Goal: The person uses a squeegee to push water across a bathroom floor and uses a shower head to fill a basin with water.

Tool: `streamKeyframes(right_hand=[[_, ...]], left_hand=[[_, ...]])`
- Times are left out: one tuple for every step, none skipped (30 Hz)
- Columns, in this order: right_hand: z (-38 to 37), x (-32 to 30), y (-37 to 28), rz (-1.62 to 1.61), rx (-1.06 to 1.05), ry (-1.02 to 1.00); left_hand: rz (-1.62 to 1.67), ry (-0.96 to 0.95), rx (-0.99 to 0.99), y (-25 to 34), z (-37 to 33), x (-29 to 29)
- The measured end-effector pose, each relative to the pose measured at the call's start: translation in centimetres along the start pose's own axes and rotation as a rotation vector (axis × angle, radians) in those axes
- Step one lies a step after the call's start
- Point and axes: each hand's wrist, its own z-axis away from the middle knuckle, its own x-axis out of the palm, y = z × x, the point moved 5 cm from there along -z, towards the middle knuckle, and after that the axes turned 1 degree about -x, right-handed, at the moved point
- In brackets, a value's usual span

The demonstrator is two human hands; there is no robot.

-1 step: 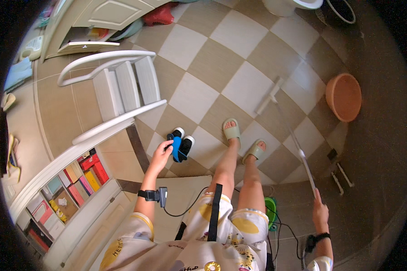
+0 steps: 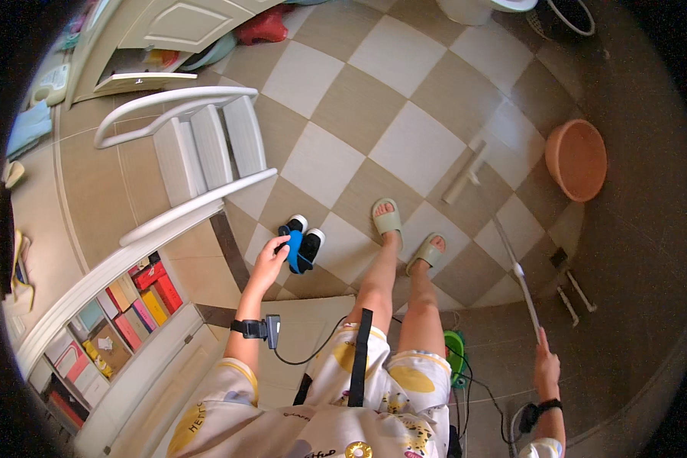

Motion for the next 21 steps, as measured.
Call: streamKeyframes(right_hand=[[1.9,0.4,3.6,0.049,0.099,-0.055],[3.2,0.6,6.2,0.068,0.139,-0.084],[4.4,1.1,8.9,0.088,0.185,-0.113],[5.2,1.5,11.2,0.125,0.22,-0.071],[5.6,2.4,13.8,0.16,0.244,-0.03],[5.6,3.2,15.8,0.164,0.204,0.043],[6.1,4.4,17.9,0.16,0.216,0.043],[5.2,5.1,18.9,0.143,0.298,-0.038],[4.5,6.0,19.7,0.128,0.376,-0.121],[4.5,6.2,19.9,0.121,0.374,-0.119],[5.1,6.3,19.9,0.109,0.401,-0.104],[6.1,6.7,19.7,0.097,0.428,-0.087],[7.1,7.4,19.7,0.085,0.456,-0.069],[6.7,7.5,19.1,0.116,0.324,0.037],[6.7,7.9,19.2,0.11,0.318,0.042],[7.2,8.0,19.1,0.098,0.315,0.061],[7.9,7.0,17.5,0.085,0.304,0.07],[8.4,5.4,14.5,0.043,0.292,0.1],[8.9,4.0,12.6,0.041,0.288,0.104],[9.1,2.8,11.1,-0.015,0.235,0.109],[8.4,1.8,8.5,-0.082,0.178,0.122]], left_hand=[[-0.033,-0.01,-0.004,0.7,0.0,0.5],[-0.032,-0.02,0.013,1.0,0.0,0.8],[-0.028,-0.036,0.033,1.4,-0.1,1.5],[-0.032,-0.048,0.039,1.9,0.0,2.1],[-0.039,-0.052,0.028,2.6,0.3,2.2],[-0.038,-0.066,0.021,2.9,0.2,3.0],[-0.039,-0.077,0.028,2.9,0.1,3.6],[-0.049,-0.076,0.018,3.0,0.5,3.2],[-0.059,-0.075,0.007,3.1,0.9,2.7],[-0.065,-0.072,0.01,3.3,0.6,3.1],[-0.067,-0.073,0.031,3.7,0.6,3.3],[-0.067,-0.074,0.054,4.0,0.6,3.4],[-0.087,-0.077,0.049,4.2,0.6,3.4],[-0.076,-0.077,0.035,4.3,0.7,3.2],[-0.063,-0.077,0.022,4.2,0.7,3.1],[-0.051,-0.064,0.035,4.2,0.7,2.9],[-0.086,-0.037,0.056,3.8,0.9,2.3],[-0.084,-0.041,0.056,3.7,0.5,2.4],[-0.077,-0.051,0.055,3.6,0.3,2.7],[-0.055,-0.039,0.073,2.9,0.4,2.3],[-0.122,-0.072,0.065,3.0,-0.1,2.8]])
